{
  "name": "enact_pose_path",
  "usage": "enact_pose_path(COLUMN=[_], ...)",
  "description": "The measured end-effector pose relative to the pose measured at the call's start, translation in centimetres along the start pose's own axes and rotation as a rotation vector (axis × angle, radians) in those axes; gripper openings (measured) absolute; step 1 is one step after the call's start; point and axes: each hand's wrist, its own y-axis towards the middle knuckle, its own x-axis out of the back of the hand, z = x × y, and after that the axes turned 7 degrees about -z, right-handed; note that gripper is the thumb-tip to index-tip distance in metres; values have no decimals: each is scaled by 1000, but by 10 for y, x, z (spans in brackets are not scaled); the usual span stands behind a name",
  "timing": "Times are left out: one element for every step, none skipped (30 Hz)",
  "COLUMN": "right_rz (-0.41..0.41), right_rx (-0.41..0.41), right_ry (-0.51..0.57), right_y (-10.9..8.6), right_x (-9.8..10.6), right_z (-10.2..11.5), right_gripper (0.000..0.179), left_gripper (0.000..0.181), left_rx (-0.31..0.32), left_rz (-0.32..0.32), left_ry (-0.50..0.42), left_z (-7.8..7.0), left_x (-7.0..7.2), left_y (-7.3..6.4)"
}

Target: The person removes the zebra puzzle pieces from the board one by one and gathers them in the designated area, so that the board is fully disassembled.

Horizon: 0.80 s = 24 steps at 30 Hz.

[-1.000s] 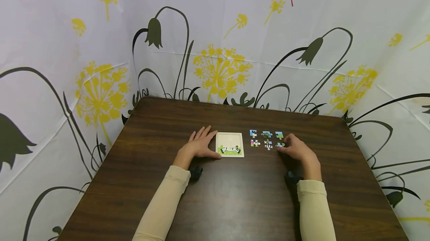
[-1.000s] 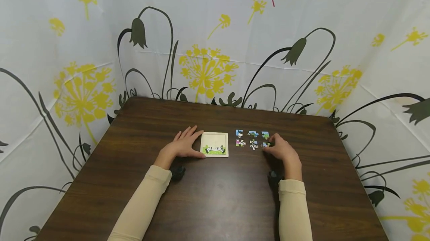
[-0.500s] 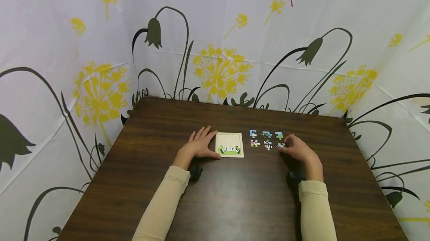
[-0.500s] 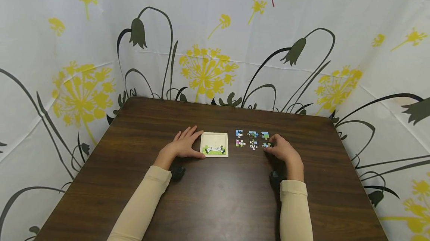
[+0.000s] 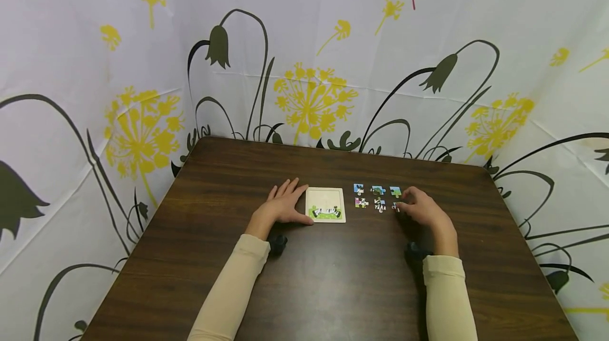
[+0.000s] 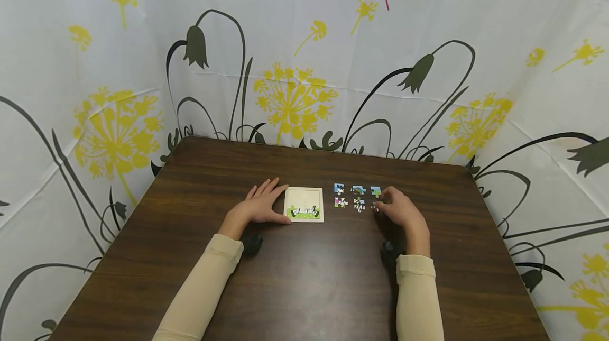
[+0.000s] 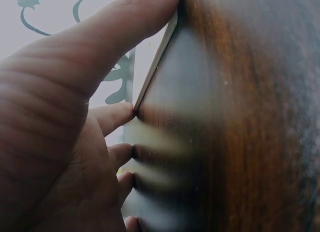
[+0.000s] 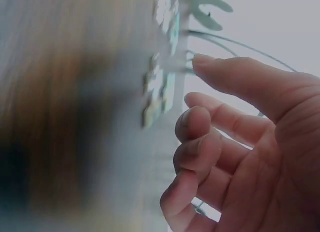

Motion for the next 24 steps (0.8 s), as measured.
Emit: enact_pose_path(right_rz=[-5, -5, -8, -8, -9, -4, 0, 6, 10, 19, 25, 29, 36, 45, 54, 67, 80, 98, 121, 140, 158, 174, 185, 193], right_rx=[14, 30, 44, 59, 70, 84, 95, 112, 126, 142, 157, 172, 189, 204, 216, 230, 247, 261, 272, 280, 294, 306, 318, 327], right_ry=[-5, -5, -6, -7, -7, -8, -6, -6, -9, -8, -6, -13, -16, -21, -26, -31, -39, -46, -46, -48, -54, -58, -67, -72], right_y=[0, 1, 1, 2, 2, 4, 5, 6, 8, 9, 11, 12, 14, 14, 15, 16, 17, 17, 18, 18, 19, 20, 21, 22], right_x=[-1, -2, -3, -5, -7, -9, -11, -14, -17, -20, -24, -28, -33, -38, -43, -49, -55, -61, -67, -73, -78, -83, -88, -92], right_z=[3, 8, 12, 18, 23, 29, 36, 43, 50, 57, 64, 71, 78, 85, 92, 98, 105, 112, 119, 125, 131, 136, 141, 146], right_gripper=[42, 41, 40, 39, 37, 36, 34, 33, 32, 31, 30, 30, 30, 30, 31, 32, 34, 36, 38, 40, 41, 41, 41, 41], left_gripper=[114, 114, 114, 114, 114, 114, 114, 114, 114, 115, 115, 115, 116, 117, 117, 117, 117, 117, 117, 117, 117, 117, 117, 118], left_rx=[-2, -1, 1, 6, 7, 7, 9, 12, 11, 11, 13, 17, 19, 21, 22, 22, 23, 21, 18, 18, 15, 13, 12, 9], left_rz=[-1, 1, 5, 12, 15, 16, 19, 21, 18, 15, 16, 18, 20, 20, 22, 22, 23, 22, 19, 16, 13, 11, 10, 9], left_ry=[-2, -7, -12, -14, -17, -20, -19, -19, -22, -23, -22, -19, -17, -17, -15, -11, -8, -7, -8, -10, -11, -14, -15, -17], left_z=[-1, -1, -1, -2, -2, -1, -1, 0, 0, 1, 2, 2, 3, 4, 4, 4, 5, 5, 5, 5, 6, 6, 6, 7], left_x=[1, 1, 1, 2, 1, 1, 0, 0, -1, -1, -1, -2, -2, -2, -2, -3, -3, -4, -4, -5, -6, -7, -7, -8], left_y=[-1, -2, -2, -3, -3, -2, -1, 0, 1, 2, 3, 4, 5, 6, 7, 7, 7, 8, 8, 8, 8, 8, 9, 9])
